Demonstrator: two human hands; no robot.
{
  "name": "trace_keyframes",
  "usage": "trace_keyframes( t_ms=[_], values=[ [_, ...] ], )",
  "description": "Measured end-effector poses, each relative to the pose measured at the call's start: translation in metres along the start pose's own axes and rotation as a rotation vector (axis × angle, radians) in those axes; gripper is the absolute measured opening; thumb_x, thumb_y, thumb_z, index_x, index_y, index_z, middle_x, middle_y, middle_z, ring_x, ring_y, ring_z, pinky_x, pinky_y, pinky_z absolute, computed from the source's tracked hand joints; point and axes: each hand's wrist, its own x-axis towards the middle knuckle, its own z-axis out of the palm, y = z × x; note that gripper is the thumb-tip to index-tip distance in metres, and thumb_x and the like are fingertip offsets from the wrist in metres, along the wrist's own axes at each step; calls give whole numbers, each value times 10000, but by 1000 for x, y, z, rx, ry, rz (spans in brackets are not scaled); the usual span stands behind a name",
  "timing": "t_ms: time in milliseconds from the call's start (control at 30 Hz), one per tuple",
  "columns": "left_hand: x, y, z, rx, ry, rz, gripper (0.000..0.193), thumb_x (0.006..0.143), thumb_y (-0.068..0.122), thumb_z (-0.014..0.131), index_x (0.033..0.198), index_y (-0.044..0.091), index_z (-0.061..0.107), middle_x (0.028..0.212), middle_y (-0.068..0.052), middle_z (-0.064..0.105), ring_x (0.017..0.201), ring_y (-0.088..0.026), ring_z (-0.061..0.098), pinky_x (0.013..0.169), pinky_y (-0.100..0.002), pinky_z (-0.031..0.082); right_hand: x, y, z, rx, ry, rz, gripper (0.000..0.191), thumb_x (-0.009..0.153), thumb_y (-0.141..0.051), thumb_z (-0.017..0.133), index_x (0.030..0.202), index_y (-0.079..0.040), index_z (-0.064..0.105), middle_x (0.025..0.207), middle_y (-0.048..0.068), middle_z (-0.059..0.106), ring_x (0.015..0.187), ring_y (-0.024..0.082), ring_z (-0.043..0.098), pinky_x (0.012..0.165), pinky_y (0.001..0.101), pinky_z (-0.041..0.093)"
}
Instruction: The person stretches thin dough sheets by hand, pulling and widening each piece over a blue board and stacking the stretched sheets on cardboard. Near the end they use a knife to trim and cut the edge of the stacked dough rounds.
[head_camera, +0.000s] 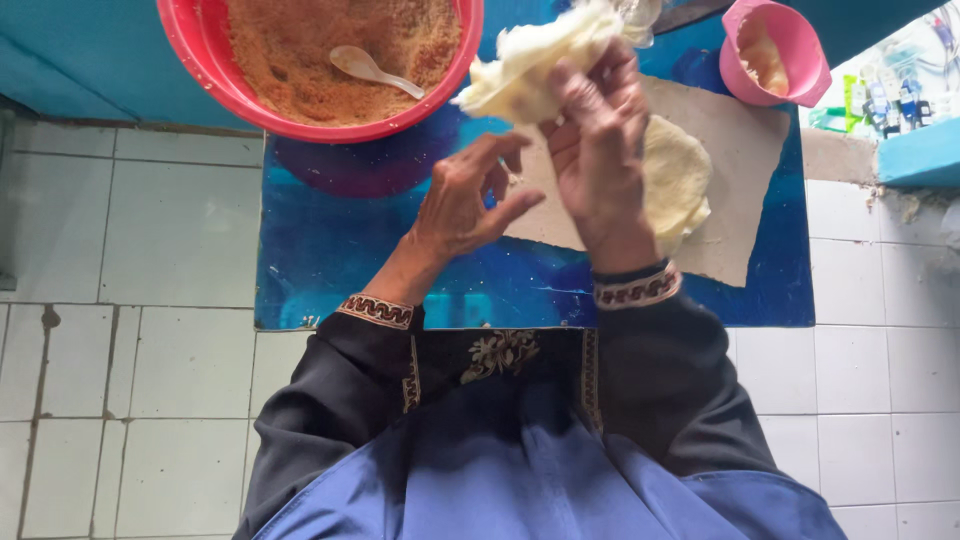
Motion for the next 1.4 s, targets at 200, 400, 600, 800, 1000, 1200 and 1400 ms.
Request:
trace_keyframes(
  t_ms=[200, 400, 600, 800, 1000, 1200, 1400],
  values=[
    [1, -18, 8, -127, 294, -141, 299, 1026, 237, 753, 1211, 11, 690, 1056, -89, 782, 891, -118, 751, 758, -290, 603, -40, 30, -2, 55, 109, 89, 260, 1055, 20, 618, 1282, -31, 502, 1204, 113, 643, 1119, 207, 675, 1035, 402, 580],
    [7, -24, 12, -366, 355, -184, 302, 1000, 198, 761, 1158, -38, 659, 1056, -102, 752, 953, -99, 734, 793, -276, 623, -55, 29, 0, -162, 125, 162, 279, 1025, -34, 627, 1285, -27, 524, 1162, 107, 659, 1047, 194, 695, 920, 360, 606],
    [2, -25, 15, 164, 190, 36, 329, 916, 130, 863, 845, -33, 586, 807, -158, 668, 693, -279, 666, 620, -383, 504, -66, -25, 17, -1395, 162, -175, 379, 923, -187, 829, 1226, -91, 622, 1070, 89, 662, 992, 243, 636, 745, 328, 571],
    [1, -23, 13, 156, 67, 169, 318, 925, 145, 837, 818, 2, 574, 792, -138, 646, 711, -302, 674, 625, -389, 503, -33, -46, 14, -1593, -330, -609, 396, 816, -100, 901, 1132, -91, 662, 1098, 115, 692, 1249, 333, 500, 1018, 488, 492],
    [5, -22, 11, -75, 84, -130, 150, 1030, 120, 692, 983, -23, 693, 828, -86, 680, 670, -143, 616, 586, -301, 484, -29, -19, -19, -985, -179, -215, 121, 1080, -99, 694, 1143, -38, 611, 1080, 34, 672, 1158, 173, 628, 1014, 301, 531],
    [3, -29, 13, -377, 131, -223, 159, 1092, 139, 636, 1134, -11, 668, 994, -10, 627, 897, -50, 560, 788, -233, 489, -31, -4, -48, -544, -59, 100, 129, 1100, -130, 658, 1155, -23, 612, 1021, -2, 629, 931, 58, 577, 842, 202, 497],
    [8, -46, 23, -461, 230, -287, 138, 1087, 168, 651, 1104, 35, 619, 972, 41, 612, 893, -28, 562, 771, -213, 502, -38, 6, -52, -558, -162, 176, 161, 1105, -134, 648, 1188, -3, 604, 1088, 26, 642, 997, 90, 612, 919, 263, 544]
  ],
)
